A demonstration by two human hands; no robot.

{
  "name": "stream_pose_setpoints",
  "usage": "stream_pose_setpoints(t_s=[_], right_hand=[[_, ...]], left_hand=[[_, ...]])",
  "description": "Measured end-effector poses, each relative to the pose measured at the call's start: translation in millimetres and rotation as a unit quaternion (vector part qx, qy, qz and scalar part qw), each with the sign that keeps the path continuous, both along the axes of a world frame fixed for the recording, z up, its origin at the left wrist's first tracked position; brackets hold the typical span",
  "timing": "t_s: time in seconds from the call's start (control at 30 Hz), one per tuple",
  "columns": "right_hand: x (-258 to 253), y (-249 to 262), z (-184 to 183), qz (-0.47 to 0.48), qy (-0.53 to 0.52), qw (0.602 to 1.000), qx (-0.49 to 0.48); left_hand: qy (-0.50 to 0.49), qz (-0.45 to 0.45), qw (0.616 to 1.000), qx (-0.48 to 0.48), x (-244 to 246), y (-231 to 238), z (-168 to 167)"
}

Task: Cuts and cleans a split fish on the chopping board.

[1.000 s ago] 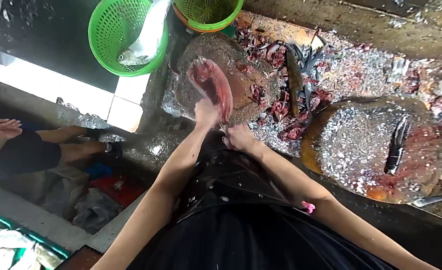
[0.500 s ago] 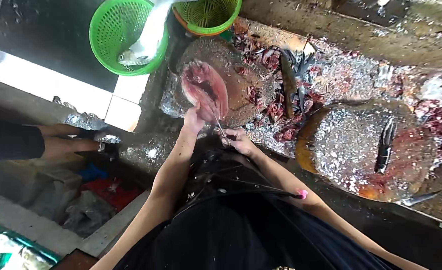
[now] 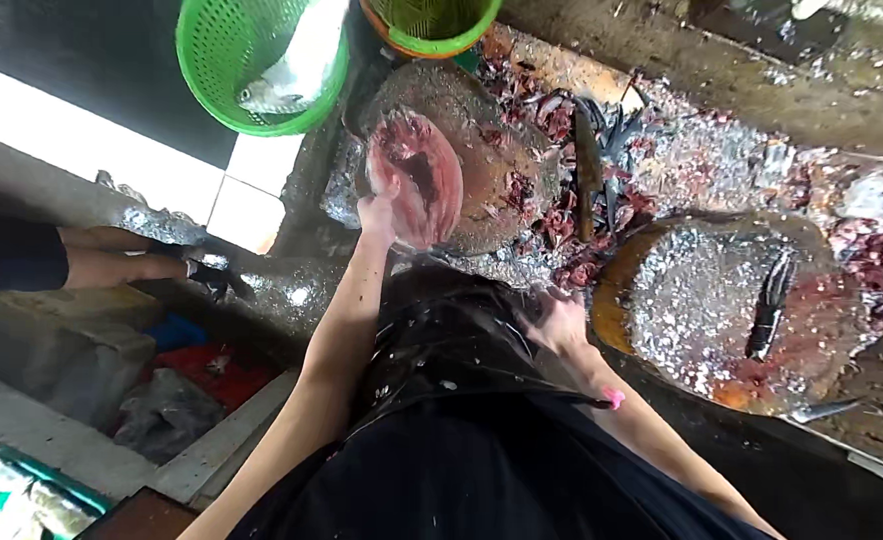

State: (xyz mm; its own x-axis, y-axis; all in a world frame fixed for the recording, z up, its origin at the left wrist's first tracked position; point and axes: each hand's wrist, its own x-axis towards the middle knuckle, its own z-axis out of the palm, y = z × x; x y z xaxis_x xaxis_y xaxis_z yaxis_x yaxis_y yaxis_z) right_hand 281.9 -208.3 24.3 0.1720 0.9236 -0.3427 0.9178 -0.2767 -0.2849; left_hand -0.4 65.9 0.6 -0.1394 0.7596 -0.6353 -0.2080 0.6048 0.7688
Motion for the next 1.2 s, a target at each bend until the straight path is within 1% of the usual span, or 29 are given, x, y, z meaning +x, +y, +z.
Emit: stream_pose_setpoints(t_s=[0.03, 0.07, 0.1, 0.13, 0.17, 0.2, 0.23, 0.27, 0.33, 0.4, 0.5, 0.6, 0.63, 0.73, 0.77, 0.8, 0.83, 0.87, 0.9, 0.93, 0.97, 1.0, 1.03, 1.07, 1.1, 1.13, 1.17, 1.2], right_hand=[[-7, -3, 19, -0.003, 0.061, 0.998, 0.025], [-16, 2, 37, -0.019, 0.157, 0.986, 0.054], [-28, 20, 47, -0.044, 0.283, 0.955, 0.077], [-43, 40, 54, -0.074, 0.405, 0.909, 0.071], [-59, 59, 57, -0.102, 0.500, 0.859, 0.044], [-72, 76, 52, -0.113, 0.563, 0.819, 0.020], [-84, 90, 44, -0.122, 0.597, 0.793, -0.001], [-94, 101, 36, -0.135, 0.616, 0.776, -0.017], [-105, 110, 28, -0.156, 0.627, 0.763, -0.028], [-106, 106, 31, -0.151, 0.636, 0.756, -0.035], [-103, 98, 34, -0.143, 0.662, 0.736, -0.018], [-105, 101, 31, -0.172, 0.652, 0.738, -0.038], [-106, 106, 25, -0.180, 0.655, 0.732, -0.043], [-114, 123, 7, -0.222, 0.691, 0.687, -0.042], [-119, 129, 2, -0.225, 0.692, 0.685, -0.033], [-124, 137, -2, -0.212, 0.666, 0.715, -0.012], [-127, 145, 0, -0.169, 0.584, 0.794, 0.003], [-127, 152, 10, -0.084, 0.433, 0.898, -0.005], [-130, 157, 21, 0.011, 0.271, 0.962, -0.038], [-135, 159, 30, 0.079, 0.156, 0.982, -0.076], [-139, 157, 35, 0.118, 0.098, 0.982, -0.107], [-141, 151, 39, 0.133, 0.083, 0.980, -0.123], [-139, 149, 39, 0.132, 0.099, 0.979, -0.117], [-133, 151, 36, 0.115, 0.144, 0.978, -0.092], [-128, 147, 32, 0.080, 0.222, 0.970, -0.061], [-124, 140, 24, 0.042, 0.304, 0.951, -0.035], [-120, 136, 14, 0.011, 0.385, 0.923, -0.010], [-117, 133, 6, -0.010, 0.450, 0.893, 0.015]], left_hand=[[-0.013, -0.009, 1.000, -0.010, -3, 0, 0], [-0.045, -0.018, 0.998, -0.026, -4, -6, -1], [-0.085, -0.020, 0.996, -0.031, -1, -4, 0], [-0.117, -0.020, 0.992, -0.032, 1, -3, 0], [-0.141, -0.017, 0.989, -0.035, 2, -6, -1], [-0.159, -0.014, 0.986, -0.039, 1, -10, -2], [-0.175, -0.015, 0.984, -0.043, -1, -10, -3], [-0.188, -0.011, 0.981, -0.047, -3, -11, -3], [-0.205, -0.003, 0.978, -0.050, -5, -8, -3], [-0.218, -0.003, 0.975, -0.052, -6, -7, -4], [-0.226, -0.009, 0.972, -0.061, -8, -8, -6], [-0.223, 0.003, 0.973, -0.058, -10, -8, -8], [-0.218, 0.002, 0.974, -0.057, -8, -6, -6], [-0.212, -0.015, 0.975, -0.061, -7, -7, -4], [-0.202, -0.022, 0.978, -0.058, -6, -8, -5], [-0.166, -0.029, 0.984, -0.048, -4, -9, -5], [-0.090, -0.051, 0.994, -0.027, -1, -9, -1], [0.038, -0.097, 0.995, 0.002, 3, -9, 7], [0.206, -0.170, 0.963, 0.028, 6, -7, 22], [0.346, -0.260, 0.901, 0.032, 11, -6, 44], [0.419, -0.335, 0.844, 0.022, 18, -7, 63], [0.447, -0.380, 0.810, 0.005, 22, -13, 72], [0.444, -0.386, 0.809, -0.004, 22, -12, 74], [0.412, -0.349, 0.842, 0.000, 19, -4, 67], [0.334, -0.272, 0.902, 0.008, 12, -1, 50], [0.210, -0.167, 0.963, 0.003, 5, -1, 32], [0.066, -0.076, 0.995, -0.003, -1, 1, 18], [-0.059, -0.031, 0.998, -0.008, -6, 1, 8]])
